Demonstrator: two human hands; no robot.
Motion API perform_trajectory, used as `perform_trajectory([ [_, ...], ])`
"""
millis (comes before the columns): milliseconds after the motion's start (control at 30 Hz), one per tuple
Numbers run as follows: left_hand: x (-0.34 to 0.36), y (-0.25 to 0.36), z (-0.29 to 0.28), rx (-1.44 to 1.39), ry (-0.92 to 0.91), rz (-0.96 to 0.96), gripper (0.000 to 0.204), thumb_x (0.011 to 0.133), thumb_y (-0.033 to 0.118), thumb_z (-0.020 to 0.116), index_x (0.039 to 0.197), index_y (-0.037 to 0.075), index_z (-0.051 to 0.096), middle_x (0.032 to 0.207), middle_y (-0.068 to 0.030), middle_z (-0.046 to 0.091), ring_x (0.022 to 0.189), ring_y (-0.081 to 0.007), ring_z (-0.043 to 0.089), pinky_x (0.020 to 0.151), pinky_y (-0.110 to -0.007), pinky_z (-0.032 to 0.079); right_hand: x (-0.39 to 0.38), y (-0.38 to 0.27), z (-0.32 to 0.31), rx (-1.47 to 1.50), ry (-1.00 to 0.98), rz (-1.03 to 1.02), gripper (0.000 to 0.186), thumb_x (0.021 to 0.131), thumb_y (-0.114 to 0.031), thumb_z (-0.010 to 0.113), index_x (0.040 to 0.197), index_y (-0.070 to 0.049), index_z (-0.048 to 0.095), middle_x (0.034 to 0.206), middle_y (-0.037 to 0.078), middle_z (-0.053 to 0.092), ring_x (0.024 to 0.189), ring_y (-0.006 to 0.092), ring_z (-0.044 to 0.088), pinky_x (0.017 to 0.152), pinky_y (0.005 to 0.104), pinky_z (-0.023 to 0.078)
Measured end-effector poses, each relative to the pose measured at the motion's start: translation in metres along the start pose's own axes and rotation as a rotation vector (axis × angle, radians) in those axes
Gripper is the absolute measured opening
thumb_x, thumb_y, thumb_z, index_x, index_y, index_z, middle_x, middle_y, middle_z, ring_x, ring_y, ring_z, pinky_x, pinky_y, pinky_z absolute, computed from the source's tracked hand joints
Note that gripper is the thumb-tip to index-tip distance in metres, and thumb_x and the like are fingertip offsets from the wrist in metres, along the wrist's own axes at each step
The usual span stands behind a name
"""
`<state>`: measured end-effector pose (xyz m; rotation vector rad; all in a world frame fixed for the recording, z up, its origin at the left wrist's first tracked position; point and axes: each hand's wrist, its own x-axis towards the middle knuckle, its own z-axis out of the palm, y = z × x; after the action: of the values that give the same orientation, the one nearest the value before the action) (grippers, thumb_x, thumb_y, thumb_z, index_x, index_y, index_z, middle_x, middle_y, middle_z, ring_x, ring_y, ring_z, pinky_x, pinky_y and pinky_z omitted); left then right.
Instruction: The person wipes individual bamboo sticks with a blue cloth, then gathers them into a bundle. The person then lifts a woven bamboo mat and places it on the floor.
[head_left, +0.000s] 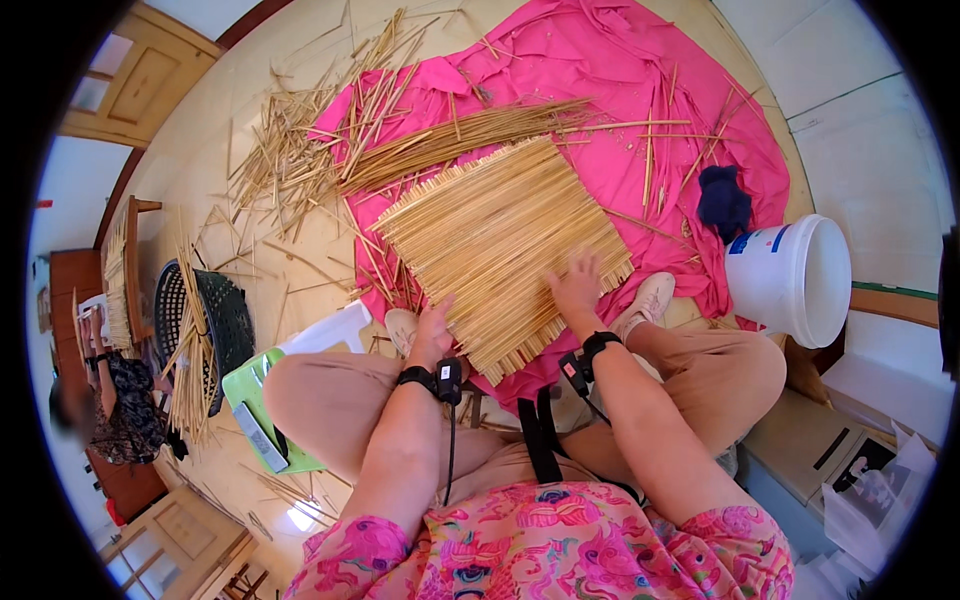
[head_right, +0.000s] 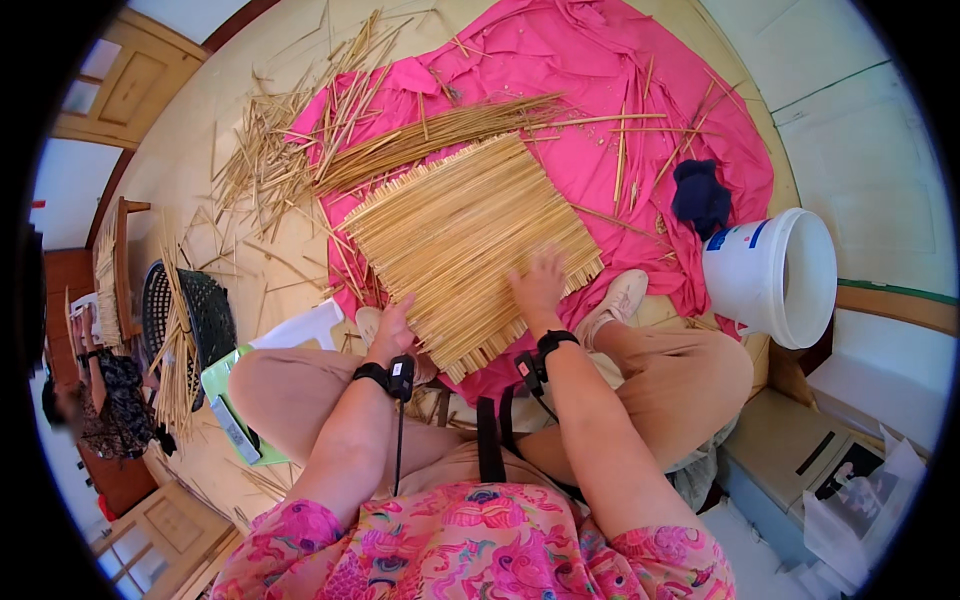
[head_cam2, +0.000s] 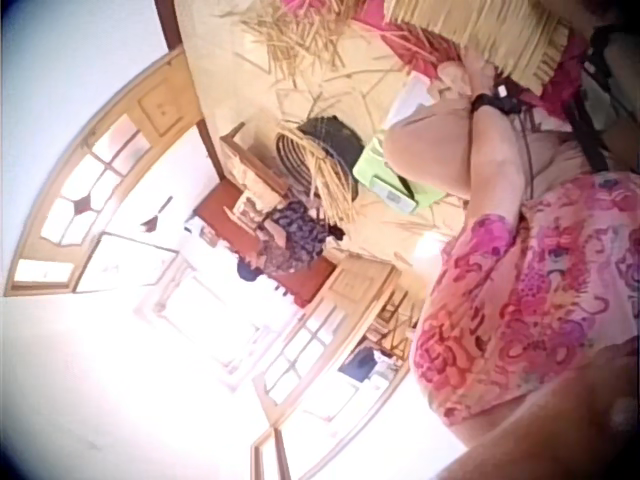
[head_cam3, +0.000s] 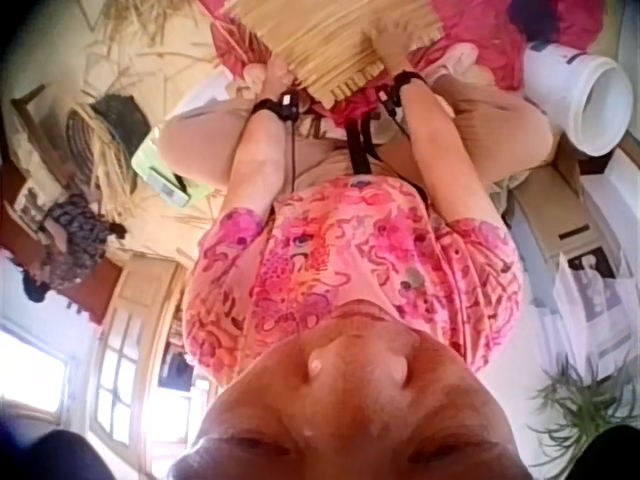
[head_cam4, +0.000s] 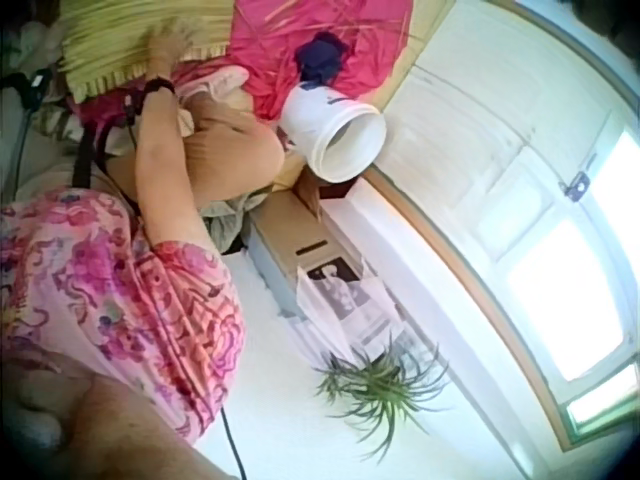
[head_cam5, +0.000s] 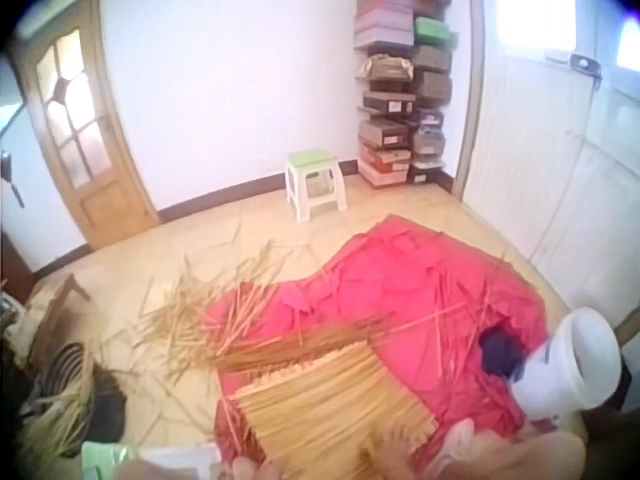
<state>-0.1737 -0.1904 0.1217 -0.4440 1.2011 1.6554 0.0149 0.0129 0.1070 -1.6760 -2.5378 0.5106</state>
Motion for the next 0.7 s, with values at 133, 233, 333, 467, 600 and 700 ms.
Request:
perform_trajectory([
  [133,0.006,-0.003,-0.014,0.013,0.048,-0.035,0.042,0.082,0.018,0.065,0.117,0.003,0.048,0.107,-0.0112,0.057,0.094,-0.0264,0.057,0.077,-0.043,0.050,-0.003,-0.037,-0.009,0.049,-0.442,-0.033,0.092,0.066,-0.046,0.071,0.141,-0.021,0.023,0.146,0.018,0.011,0.131,0.0440,0.015,0.097,0.0582,0.029],
  [233,0.008,-0.004,-0.018,0.077,0.144,-0.093,0.046,0.081,0.023,0.067,0.115,-0.001,0.049,0.106,-0.0130,0.057,0.092,-0.0263,0.058,0.075,-0.042,0.051,-0.003,-0.037,-0.003,0.041,-0.492,-0.046,0.096,0.064,-0.044,0.073,0.141,-0.022,0.020,0.147,0.018,0.009,0.131,0.0472,0.013,0.096,0.0594,0.031],
  [333,0.008,-0.005,-0.012,0.194,0.225,-0.082,0.048,0.080,0.025,0.068,0.114,-0.003,0.049,0.106,-0.0135,0.057,0.090,-0.0258,0.058,0.074,-0.041,0.051,-0.006,-0.035,0.006,0.009,-0.460,-0.052,0.097,0.064,-0.042,0.074,0.141,-0.022,0.019,0.146,0.018,0.010,0.130,0.0494,0.012,0.096,0.0578,0.033],
  [467,0.022,-0.016,-0.028,0.113,0.239,-0.064,0.048,0.080,0.026,0.068,0.113,-0.004,0.050,0.106,-0.0140,0.057,0.090,-0.0253,0.058,0.074,-0.040,0.051,-0.005,-0.040,0.011,0.007,-0.479,-0.032,0.097,0.064,-0.040,0.075,0.141,-0.021,0.019,0.146,0.019,0.011,0.129,0.0500,0.013,0.096,0.0560,0.033],
  [600,0.026,-0.023,-0.033,0.068,0.185,-0.044,0.045,0.081,0.024,0.067,0.115,-0.002,0.050,0.106,-0.0128,0.058,0.090,-0.0245,0.057,0.075,-0.040,0.050,-0.006,-0.039,0.016,-0.001,-0.461,-0.028,0.088,0.069,-0.040,0.071,0.140,-0.019,0.023,0.145,0.019,0.012,0.129,0.0497,0.014,0.099,0.0562,0.029],
  [700,0.026,-0.021,-0.025,0.045,0.160,0.010,0.044,0.082,0.022,0.066,0.116,0.000,0.050,0.106,-0.0114,0.058,0.091,-0.0234,0.057,0.077,-0.039,0.049,0.010,-0.053,0.014,-0.016,-0.420,0.007,0.081,0.073,-0.041,0.067,0.139,-0.019,0.026,0.145,0.019,0.012,0.129,0.0484,0.015,0.100,0.0572,0.026],
])
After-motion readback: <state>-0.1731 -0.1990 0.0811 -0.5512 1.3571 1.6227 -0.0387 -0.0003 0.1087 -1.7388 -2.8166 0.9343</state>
